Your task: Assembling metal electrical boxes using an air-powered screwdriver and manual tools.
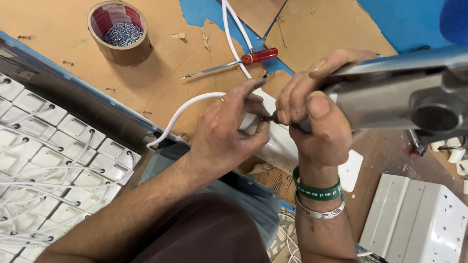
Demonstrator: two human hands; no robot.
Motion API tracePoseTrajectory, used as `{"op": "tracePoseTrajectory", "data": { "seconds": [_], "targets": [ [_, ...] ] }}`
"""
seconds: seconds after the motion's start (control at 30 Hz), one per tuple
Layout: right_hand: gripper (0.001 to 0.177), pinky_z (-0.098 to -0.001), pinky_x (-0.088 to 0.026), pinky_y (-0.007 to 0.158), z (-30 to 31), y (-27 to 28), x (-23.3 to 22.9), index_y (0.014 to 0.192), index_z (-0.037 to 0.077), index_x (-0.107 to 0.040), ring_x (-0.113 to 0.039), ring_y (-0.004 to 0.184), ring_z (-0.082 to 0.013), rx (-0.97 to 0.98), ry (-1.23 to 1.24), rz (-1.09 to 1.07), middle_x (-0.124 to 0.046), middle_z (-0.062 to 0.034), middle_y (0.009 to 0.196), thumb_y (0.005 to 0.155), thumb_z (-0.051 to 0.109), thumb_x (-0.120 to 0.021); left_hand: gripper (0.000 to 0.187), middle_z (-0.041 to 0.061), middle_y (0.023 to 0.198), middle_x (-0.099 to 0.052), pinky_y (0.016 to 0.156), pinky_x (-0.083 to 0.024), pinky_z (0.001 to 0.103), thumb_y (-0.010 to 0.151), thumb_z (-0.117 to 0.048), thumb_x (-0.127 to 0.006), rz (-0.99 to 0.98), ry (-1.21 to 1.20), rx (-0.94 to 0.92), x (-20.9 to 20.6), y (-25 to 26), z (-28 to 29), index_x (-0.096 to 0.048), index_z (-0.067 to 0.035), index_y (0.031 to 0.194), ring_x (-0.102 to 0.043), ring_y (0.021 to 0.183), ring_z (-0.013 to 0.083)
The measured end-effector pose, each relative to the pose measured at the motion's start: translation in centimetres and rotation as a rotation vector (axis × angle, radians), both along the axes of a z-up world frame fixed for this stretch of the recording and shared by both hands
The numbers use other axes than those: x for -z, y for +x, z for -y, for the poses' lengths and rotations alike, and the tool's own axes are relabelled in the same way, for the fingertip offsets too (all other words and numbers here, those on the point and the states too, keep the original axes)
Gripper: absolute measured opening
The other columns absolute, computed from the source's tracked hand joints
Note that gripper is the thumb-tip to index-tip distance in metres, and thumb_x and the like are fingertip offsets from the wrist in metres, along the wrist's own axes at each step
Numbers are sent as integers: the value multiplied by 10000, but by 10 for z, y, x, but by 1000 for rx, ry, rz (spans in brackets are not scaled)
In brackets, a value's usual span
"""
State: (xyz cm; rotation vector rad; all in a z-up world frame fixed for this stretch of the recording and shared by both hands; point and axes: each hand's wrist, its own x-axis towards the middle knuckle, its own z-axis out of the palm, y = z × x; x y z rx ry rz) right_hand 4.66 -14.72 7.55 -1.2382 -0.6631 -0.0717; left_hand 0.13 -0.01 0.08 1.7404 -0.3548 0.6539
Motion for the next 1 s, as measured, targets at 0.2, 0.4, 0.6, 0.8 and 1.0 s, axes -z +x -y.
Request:
{"op": "tracePoseTrajectory", "data": {
  "seconds": [0.2,0.4,0.6,0.8,1.0],
  "targets": [
    [259,-309,-486,487,2,3,1,1177,-7,-501,-491,512,-179,-21,-1,0,-476,-99,670,1019,103,-674,629,70,1028,-758,863,-610,337,872,-47,-793,-8,8,-18,2,-1,0,-470,-16,1411,-765,975,212],
    [314,-299,-484,488,4,-5,1,1204,-4,-500,-498,509,-169,-6,6,7,-483,-86,654,1006,141,-695,639,74,1051,-755,869,-613,340,879,-61,-795,-15,2,5,3,-1,-1,-462,-24,1423,-767,990,213],
    [285,-316,-502,536,11,-10,3,1177,54,-493,-510,526,-193,-18,-16,60,-506,-92,658,1026,174,-704,644,69,1048,-752,862,-614,338,872,-63,-791,-33,-30,19,4,-1,0,-476,-46,1434,-769,984,208],
    [306,-313,-499,544,1,-13,-2,1182,44,-481,-519,527,-194,11,-36,78,-510,-95,650,1024,178,-706,637,64,1039,-748,852,-614,334,870,-55,-787,-22,-42,26,4,-1,-1,-483,-40,1430,-766,973,198],
    [290,-310,-475,514,1,-11,2,1172,27,-476,-496,522,-186,50,-22,38,-463,-93,662,1039,149,-704,631,68,1031,-748,848,-621,326,872,-53,-785,-23,-52,44,5,0,-1,-487,-38,1427,-766,970,193]
  ]
}}
